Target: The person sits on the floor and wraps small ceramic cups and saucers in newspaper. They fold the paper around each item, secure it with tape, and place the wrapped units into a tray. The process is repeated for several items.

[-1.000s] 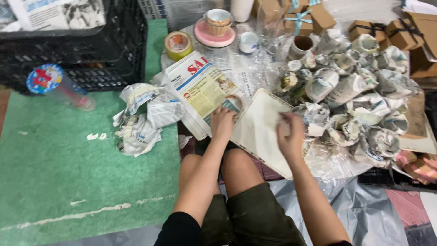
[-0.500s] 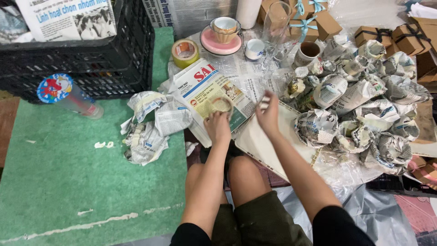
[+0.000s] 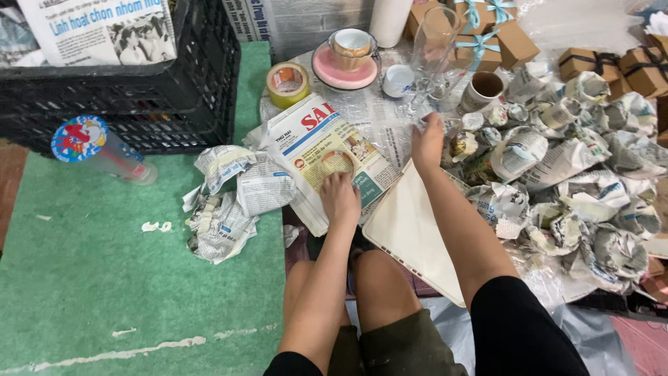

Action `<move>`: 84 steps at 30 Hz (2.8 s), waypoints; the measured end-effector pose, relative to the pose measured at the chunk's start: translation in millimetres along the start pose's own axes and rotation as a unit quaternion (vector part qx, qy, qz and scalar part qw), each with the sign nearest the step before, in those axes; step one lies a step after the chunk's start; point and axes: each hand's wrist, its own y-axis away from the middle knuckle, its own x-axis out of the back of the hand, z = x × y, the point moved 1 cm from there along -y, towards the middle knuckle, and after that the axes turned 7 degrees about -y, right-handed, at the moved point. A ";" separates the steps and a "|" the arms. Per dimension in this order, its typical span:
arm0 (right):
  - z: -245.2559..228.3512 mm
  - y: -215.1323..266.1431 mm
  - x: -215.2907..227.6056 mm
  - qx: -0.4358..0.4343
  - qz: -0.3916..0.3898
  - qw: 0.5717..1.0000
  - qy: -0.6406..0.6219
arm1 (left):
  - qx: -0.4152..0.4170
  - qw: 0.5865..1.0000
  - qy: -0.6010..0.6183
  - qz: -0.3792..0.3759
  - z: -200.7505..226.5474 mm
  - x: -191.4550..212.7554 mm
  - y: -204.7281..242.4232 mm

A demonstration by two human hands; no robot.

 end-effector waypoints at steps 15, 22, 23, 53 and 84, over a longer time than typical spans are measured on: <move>-86.8 96.6 70.0 0.044 0.053 0.924 -0.377 | 0.259 0.942 0.023 0.212 -82.5 69.3 -7.4; -122.9 145.2 110.4 0.024 0.081 0.909 -0.409 | 0.241 0.938 0.106 0.224 -126.4 98.6 24.5; -129.4 147.0 116.5 0.026 0.081 0.904 -0.419 | 0.213 0.933 0.113 0.266 -125.5 108.6 30.4; -187.5 224.3 273.8 -0.242 -0.026 0.847 -0.472 | -0.135 0.865 0.483 0.036 72.4 78.5 194.4; -135.0 219.0 303.8 -0.241 -0.057 0.896 -0.368 | -0.083 0.807 0.524 0.260 49.3 114.9 149.3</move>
